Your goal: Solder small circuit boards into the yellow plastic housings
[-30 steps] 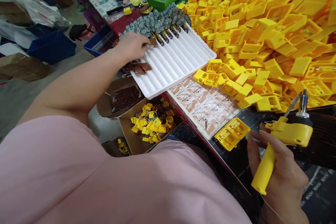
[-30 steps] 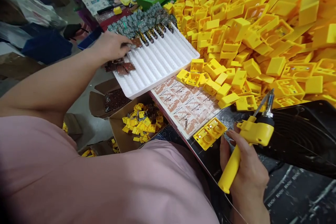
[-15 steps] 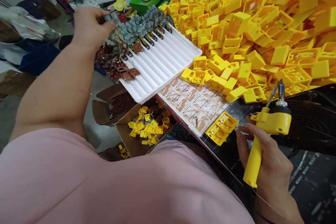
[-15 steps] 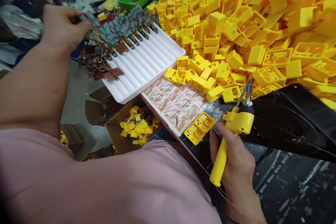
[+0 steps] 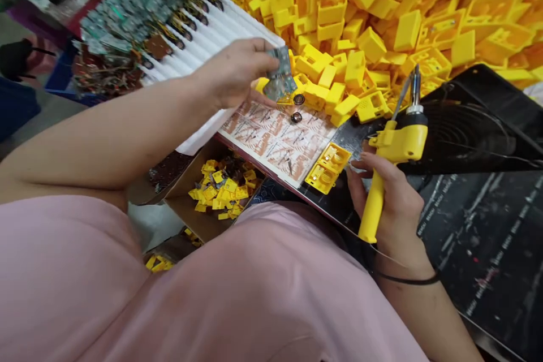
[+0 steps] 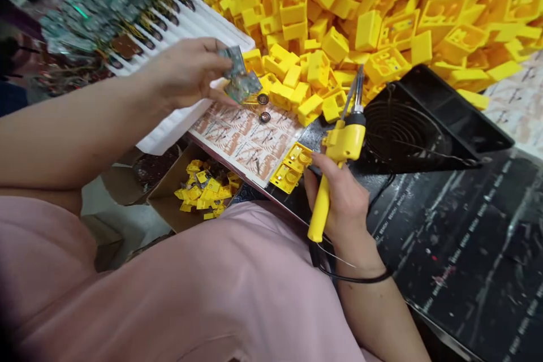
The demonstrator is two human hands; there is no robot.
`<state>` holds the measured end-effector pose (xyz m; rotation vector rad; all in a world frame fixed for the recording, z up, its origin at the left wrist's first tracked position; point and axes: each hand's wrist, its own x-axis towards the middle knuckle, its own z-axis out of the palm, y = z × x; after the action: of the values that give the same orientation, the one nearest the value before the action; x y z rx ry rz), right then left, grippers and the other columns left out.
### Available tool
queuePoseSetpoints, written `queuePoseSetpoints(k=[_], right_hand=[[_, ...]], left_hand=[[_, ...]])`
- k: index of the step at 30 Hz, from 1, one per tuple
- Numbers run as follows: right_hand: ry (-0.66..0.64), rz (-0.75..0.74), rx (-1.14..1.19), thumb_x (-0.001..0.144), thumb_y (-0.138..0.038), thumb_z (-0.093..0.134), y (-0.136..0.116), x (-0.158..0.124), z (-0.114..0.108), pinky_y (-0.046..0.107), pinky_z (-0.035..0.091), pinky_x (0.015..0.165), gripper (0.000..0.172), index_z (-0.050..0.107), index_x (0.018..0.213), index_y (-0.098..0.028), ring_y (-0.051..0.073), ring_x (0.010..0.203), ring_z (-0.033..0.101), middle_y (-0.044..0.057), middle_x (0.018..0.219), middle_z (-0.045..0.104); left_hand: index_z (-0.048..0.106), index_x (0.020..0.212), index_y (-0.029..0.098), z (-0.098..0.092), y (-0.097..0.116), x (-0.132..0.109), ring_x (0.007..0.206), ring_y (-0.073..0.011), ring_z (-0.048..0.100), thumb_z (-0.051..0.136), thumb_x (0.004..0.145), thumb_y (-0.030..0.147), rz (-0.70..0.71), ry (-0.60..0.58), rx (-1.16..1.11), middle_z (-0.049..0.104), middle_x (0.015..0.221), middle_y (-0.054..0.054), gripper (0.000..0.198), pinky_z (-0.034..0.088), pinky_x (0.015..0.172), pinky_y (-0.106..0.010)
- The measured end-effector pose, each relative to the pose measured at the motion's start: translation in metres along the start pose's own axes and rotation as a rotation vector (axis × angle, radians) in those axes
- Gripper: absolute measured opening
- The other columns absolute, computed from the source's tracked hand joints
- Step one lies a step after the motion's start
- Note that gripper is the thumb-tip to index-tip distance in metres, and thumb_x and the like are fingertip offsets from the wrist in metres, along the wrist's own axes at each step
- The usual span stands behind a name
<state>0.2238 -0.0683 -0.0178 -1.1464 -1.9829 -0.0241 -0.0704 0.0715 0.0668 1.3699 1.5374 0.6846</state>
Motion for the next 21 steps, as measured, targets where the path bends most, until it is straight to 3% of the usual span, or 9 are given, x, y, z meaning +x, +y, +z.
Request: queuePoseSetpoints(k=[2,4,6,8,10,12,14,17,21], right_hand=[[-0.007,0.011,0.027,0.092,-0.020,0.079,-0.001,-0.001,-0.002,0.025,0.064,0.073,0.045,0.059,0.132,-0.023,0.015,0.077,0.079,0.013,0.126,0.077],[-0.032,0.003,0.040,0.091,-0.023,0.081,-0.003,-0.001,-0.003,0.027,0.063,0.071,0.049,0.058,0.134,-0.023,0.016,0.078,0.077,0.012,0.123,0.078],[-0.058,-0.032,0.041,0.091,-0.026,0.081,-0.005,0.000,-0.005,0.028,0.061,0.071,0.050,0.057,0.135,-0.024,0.017,0.078,0.076,0.006,0.111,0.079],[-0.086,-0.105,0.030,0.092,-0.029,0.079,-0.006,0.001,-0.007,0.030,0.058,0.070,0.046,0.059,0.133,-0.023,0.019,0.077,0.074,0.003,0.095,0.076],[-0.114,-0.183,0.000,0.097,-0.034,0.074,-0.008,0.003,-0.007,0.032,0.054,0.070,0.040,0.059,0.130,-0.020,0.020,0.077,0.071,0.002,0.087,0.072],[-0.159,-0.230,-0.054,0.102,-0.044,0.067,-0.010,0.004,-0.007,0.034,0.051,0.070,0.037,0.059,0.128,-0.019,0.021,0.076,0.067,0.002,0.084,0.069],[-0.205,-0.253,-0.109,0.104,-0.051,0.060,-0.012,0.005,-0.007,0.034,0.048,0.070,0.039,0.058,0.127,-0.019,0.022,0.076,0.064,0.002,0.081,0.066],[-0.250,-0.270,-0.152,0.106,-0.047,0.056,-0.013,0.005,-0.006,0.035,0.046,0.072,0.036,0.057,0.127,-0.018,0.023,0.078,0.063,0.003,0.082,0.066],[-0.270,-0.253,-0.153,0.105,-0.039,0.059,-0.014,-0.001,-0.006,0.035,0.048,0.073,0.034,0.056,0.132,-0.018,0.024,0.082,0.064,0.004,0.086,0.067]], left_hand=[[0.062,0.102,0.016,0.015,-0.008,-0.010,0.111,-0.0234,0.066,0.059,0.092,0.011,0.130,0.016,0.238,0.067,0.115,-0.010,0.012,0.061,0.098,-0.056],[0.069,0.098,0.016,0.018,-0.018,-0.025,0.118,-0.0276,0.064,0.067,0.087,0.021,0.403,0.052,0.535,0.069,0.119,-0.011,0.013,0.053,0.111,-0.056],[0.073,0.100,0.017,0.017,-0.030,-0.040,0.104,-0.0240,0.067,0.067,0.085,0.028,0.567,0.069,0.628,0.071,0.106,-0.008,0.019,0.056,0.104,-0.046],[0.072,0.114,0.018,0.017,-0.042,-0.054,0.077,-0.0161,0.065,0.063,0.087,0.031,0.536,0.067,0.500,0.067,0.088,-0.002,0.031,0.059,0.078,-0.034],[0.066,0.129,0.021,0.021,-0.055,-0.067,0.064,-0.0124,0.061,0.063,0.089,0.033,0.449,0.054,0.305,0.063,0.080,0.002,0.042,0.055,0.063,-0.026],[0.064,0.132,0.022,0.028,-0.069,-0.081,0.063,-0.0123,0.065,0.062,0.091,0.034,0.375,0.034,0.146,0.065,0.080,0.002,0.042,0.057,0.061,-0.025],[0.068,0.120,0.020,0.037,-0.082,-0.094,0.071,-0.0139,0.071,0.063,0.092,0.032,0.341,0.027,0.063,0.071,0.086,0.000,0.031,0.061,0.068,-0.027],[0.072,0.104,0.017,0.045,-0.101,-0.108,0.088,-0.0165,0.076,0.064,0.091,0.022,0.499,0.089,0.147,0.078,0.099,-0.006,0.016,0.064,0.081,-0.029],[0.074,0.107,0.019,0.034,-0.122,-0.109,0.107,-0.0168,0.075,0.055,0.091,0.008,0.850,0.069,0.513,0.079,0.113,-0.007,0.027,0.063,0.095,-0.031]])
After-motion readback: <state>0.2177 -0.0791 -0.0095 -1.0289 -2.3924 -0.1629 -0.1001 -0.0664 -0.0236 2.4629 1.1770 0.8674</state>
